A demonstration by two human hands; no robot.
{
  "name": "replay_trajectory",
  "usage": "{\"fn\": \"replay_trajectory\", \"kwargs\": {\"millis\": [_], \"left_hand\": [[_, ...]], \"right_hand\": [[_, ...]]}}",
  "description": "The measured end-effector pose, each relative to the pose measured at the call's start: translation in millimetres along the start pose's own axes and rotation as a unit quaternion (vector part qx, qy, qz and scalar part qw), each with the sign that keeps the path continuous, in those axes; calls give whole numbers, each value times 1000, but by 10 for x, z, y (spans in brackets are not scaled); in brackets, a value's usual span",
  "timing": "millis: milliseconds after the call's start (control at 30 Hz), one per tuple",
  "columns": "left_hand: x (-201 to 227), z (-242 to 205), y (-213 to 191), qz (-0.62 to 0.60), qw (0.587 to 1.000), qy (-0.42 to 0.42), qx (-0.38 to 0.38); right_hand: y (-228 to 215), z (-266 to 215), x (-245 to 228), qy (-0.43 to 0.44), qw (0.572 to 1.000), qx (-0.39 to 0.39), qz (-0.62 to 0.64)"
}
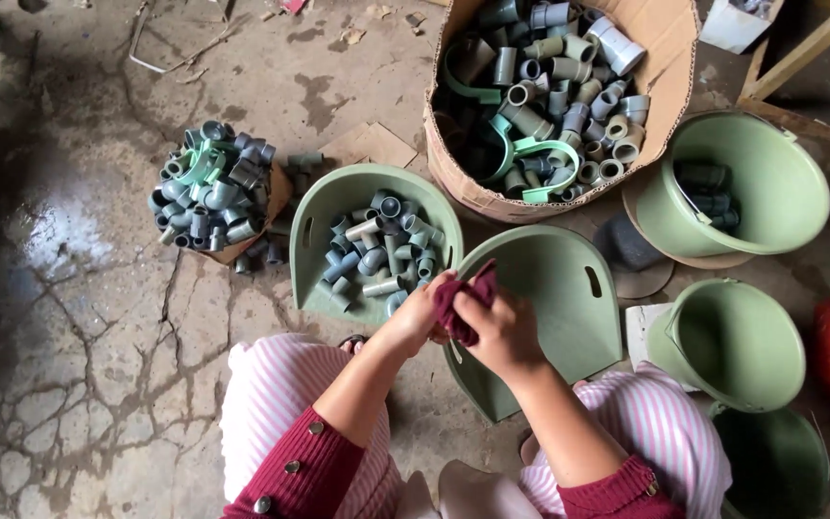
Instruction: The person sits on the floor and repeatedly picks up small gray plastic pipe fittings from a cardboard box. Using a maroon cloth, they wipe each fitting and place it into a green plastic basin. The process is repeated continuously throughout the clip.
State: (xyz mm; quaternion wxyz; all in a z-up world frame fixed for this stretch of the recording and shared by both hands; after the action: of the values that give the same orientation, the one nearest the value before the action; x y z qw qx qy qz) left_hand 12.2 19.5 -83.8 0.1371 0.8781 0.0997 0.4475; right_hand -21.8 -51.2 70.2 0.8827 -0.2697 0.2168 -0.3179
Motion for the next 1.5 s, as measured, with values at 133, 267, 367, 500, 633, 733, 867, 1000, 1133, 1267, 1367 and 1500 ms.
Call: {"fn": "replay_trajectory", "kwargs": {"millis": [133,267,367,500,633,733,867,1000,1133,1267,1367,1500], "left_hand": [[-44,7,-126,37,997,11,60],[741,-455,147,320,850,415,48],[891,-651,242,409,757,506,64],[887,-619,111,236,851,465,64],[861,-482,22,104,913,391,48],[724,-314,-58,95,932,346,49],[210,183,-271,139,969,200,47],[335,29,-256,329,924,186,59],[649,-352,-57,355,899,249,61],[979,-741,213,304,857,416,14],[1036,-867,298,312,792,523,-33],[1090,-1067,321,381,668,639,7]], "right_hand": [[52,9,155,37,998,-20,38],[46,-15,590,317,917,-9,243],[358,-431,849,564,733,-29,379],[699,-722,696,719,445,-64,530],[387,-416,499,699,370,12,611],[252,-348,472,680,435,-27,589],[216,-117,419,205,929,-291,102],[353,-319,477,167,943,-289,7],[394,-342,604,235,941,-238,54],[511,-757,785,595,687,-199,367],[744,-997,552,685,428,-194,556],[798,-774,424,645,261,-134,706]]}}
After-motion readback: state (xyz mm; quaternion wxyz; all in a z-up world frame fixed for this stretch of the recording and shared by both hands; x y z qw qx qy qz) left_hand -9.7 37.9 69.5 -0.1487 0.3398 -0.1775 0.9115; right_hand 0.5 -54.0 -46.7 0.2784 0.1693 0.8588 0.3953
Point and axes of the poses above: each hand's wrist, its own z-axis towards the middle knuckle, its own y-axis out of the palm, x = y × z, the point moved 10 cm from there along z, towards the middle knuckle, and after that the axes turned 2 degrees about y, right-handed, at the moved point
